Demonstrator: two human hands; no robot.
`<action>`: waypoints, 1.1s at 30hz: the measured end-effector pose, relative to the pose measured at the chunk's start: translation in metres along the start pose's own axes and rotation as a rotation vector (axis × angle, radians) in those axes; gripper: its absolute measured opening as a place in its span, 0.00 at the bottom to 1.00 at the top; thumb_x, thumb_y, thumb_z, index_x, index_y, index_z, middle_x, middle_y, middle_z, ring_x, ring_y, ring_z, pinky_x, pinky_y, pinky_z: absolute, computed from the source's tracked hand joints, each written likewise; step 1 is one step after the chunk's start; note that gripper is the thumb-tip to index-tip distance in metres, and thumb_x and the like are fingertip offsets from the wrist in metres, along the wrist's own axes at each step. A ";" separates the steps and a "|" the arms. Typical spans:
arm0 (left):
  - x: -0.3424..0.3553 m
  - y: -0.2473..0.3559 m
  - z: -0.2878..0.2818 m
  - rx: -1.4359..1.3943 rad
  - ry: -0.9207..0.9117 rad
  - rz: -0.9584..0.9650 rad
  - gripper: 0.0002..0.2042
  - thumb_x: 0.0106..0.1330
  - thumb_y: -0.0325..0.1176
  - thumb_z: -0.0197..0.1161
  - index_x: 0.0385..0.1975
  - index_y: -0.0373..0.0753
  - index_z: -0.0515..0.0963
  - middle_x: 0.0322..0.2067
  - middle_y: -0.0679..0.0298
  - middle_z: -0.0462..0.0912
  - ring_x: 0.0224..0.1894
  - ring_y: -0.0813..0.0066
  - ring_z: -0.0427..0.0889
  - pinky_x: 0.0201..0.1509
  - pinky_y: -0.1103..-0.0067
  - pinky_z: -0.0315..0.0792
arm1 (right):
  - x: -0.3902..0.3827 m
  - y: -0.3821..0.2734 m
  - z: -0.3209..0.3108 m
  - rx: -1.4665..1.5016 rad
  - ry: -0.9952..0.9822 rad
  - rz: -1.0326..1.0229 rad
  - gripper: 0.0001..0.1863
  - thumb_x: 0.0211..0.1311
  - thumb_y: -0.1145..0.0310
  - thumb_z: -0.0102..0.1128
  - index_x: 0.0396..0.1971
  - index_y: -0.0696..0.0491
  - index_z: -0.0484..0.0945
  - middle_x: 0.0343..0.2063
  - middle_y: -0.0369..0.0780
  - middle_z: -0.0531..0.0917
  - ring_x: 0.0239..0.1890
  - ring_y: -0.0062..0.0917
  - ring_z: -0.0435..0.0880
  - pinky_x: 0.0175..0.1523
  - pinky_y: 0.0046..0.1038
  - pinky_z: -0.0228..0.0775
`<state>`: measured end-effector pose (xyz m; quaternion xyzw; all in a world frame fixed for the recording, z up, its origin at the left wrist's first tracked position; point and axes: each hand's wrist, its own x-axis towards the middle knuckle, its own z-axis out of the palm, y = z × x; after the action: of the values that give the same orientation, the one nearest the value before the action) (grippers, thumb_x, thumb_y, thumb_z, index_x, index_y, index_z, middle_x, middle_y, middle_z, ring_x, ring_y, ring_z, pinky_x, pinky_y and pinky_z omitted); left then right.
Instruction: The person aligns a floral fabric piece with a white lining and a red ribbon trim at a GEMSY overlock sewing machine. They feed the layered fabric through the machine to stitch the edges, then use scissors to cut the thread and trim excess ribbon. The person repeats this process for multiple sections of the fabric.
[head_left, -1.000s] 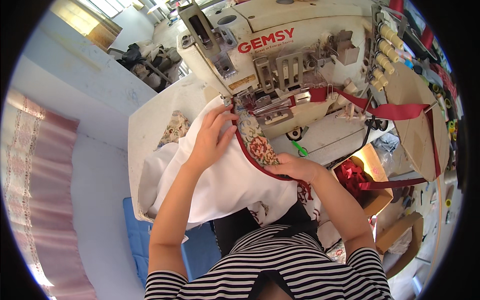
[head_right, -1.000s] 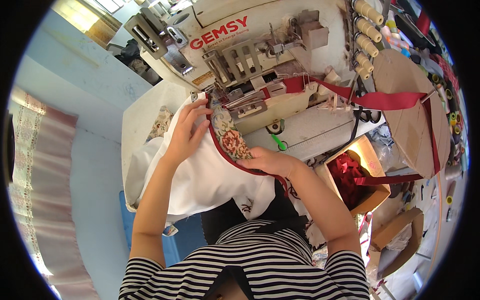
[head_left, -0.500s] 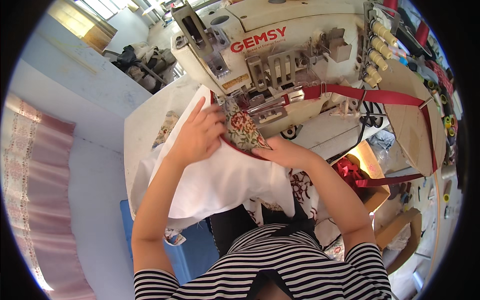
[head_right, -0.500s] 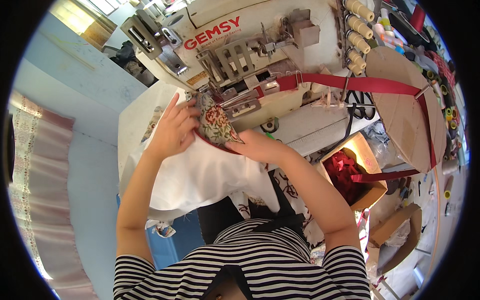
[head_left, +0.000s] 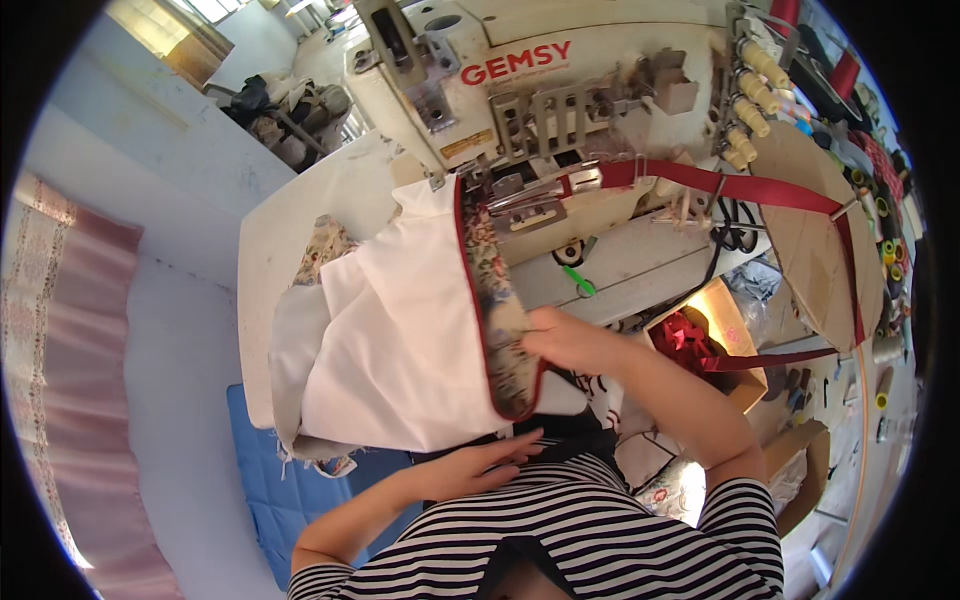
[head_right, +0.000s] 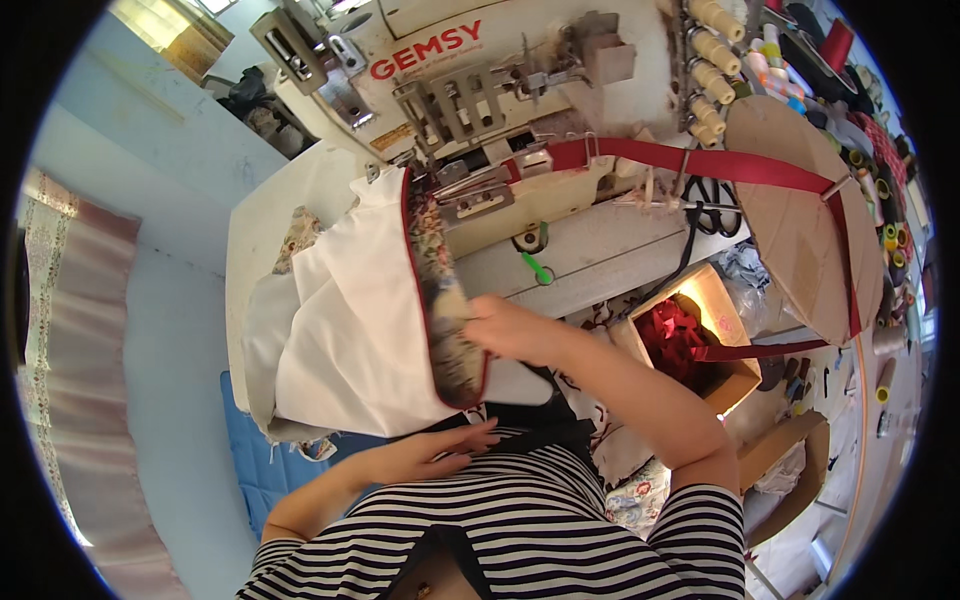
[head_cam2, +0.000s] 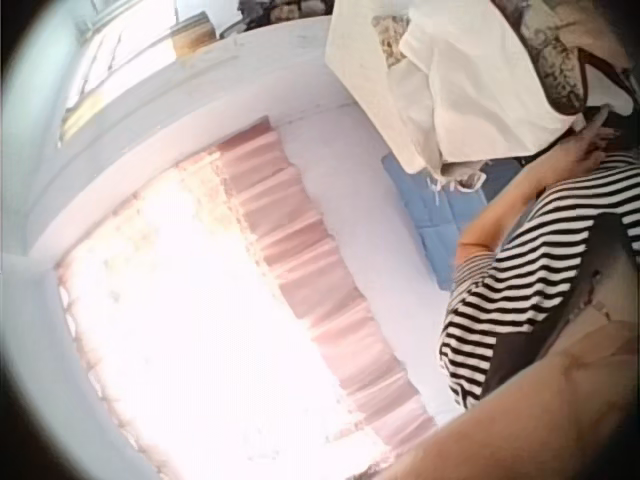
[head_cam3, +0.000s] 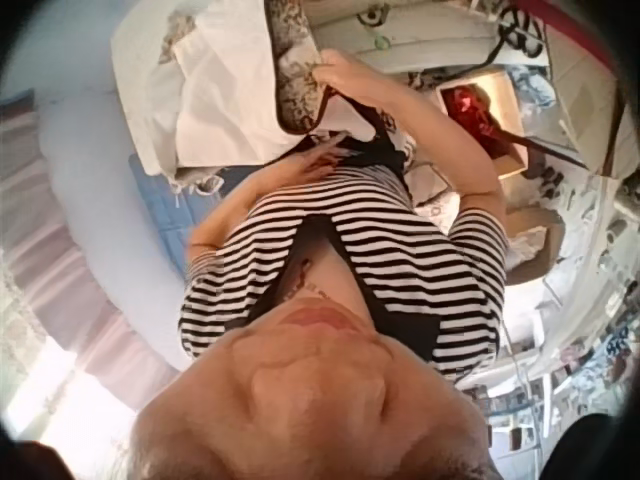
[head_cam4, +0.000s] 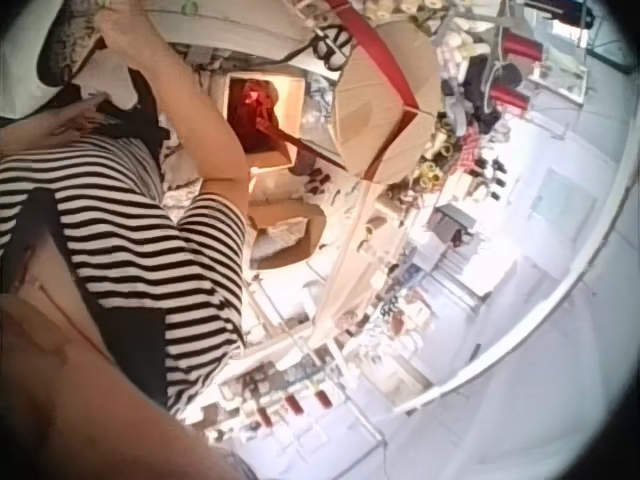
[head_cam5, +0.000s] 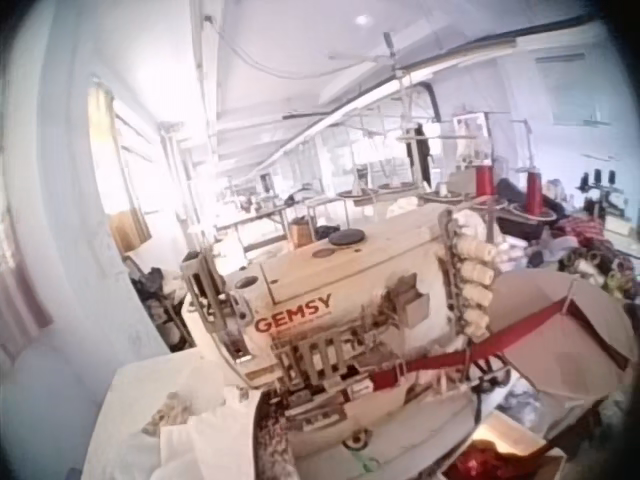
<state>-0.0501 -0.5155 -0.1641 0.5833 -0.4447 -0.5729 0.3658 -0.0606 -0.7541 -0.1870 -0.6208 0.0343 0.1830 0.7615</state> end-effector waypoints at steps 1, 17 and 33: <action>0.006 0.000 0.004 0.095 -0.008 -0.076 0.33 0.69 0.31 0.50 0.69 0.40 0.40 0.55 0.58 0.72 0.51 0.73 0.73 0.57 0.78 0.67 | 0.000 -0.015 0.016 0.124 0.003 -0.080 0.16 0.53 0.79 0.44 0.42 0.62 0.75 0.37 0.36 0.79 0.40 0.18 0.75 0.44 0.22 0.67; -0.114 -0.067 -0.159 1.053 0.596 -0.492 0.15 0.62 0.27 0.54 0.49 0.33 0.71 0.51 0.50 0.73 0.55 0.52 0.71 0.59 0.64 0.64 | -0.079 -0.035 0.003 -0.880 0.705 -0.215 0.17 0.62 0.66 0.51 0.50 0.54 0.72 0.39 0.40 0.82 0.39 0.30 0.82 0.43 0.30 0.73; -0.076 0.048 -0.068 0.568 0.971 0.169 0.15 0.53 0.11 0.44 0.32 0.31 0.78 0.35 0.55 0.81 0.37 0.66 0.81 0.43 0.81 0.71 | -0.165 -0.103 -0.122 -1.366 1.260 -0.483 0.07 0.56 0.73 0.58 0.35 0.56 0.77 0.35 0.44 0.80 0.33 0.41 0.80 0.40 0.35 0.73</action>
<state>0.0162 -0.4664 -0.0877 0.8177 -0.4071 -0.0658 0.4016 -0.1598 -0.9266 -0.0727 -0.9053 0.1944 -0.3657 0.0943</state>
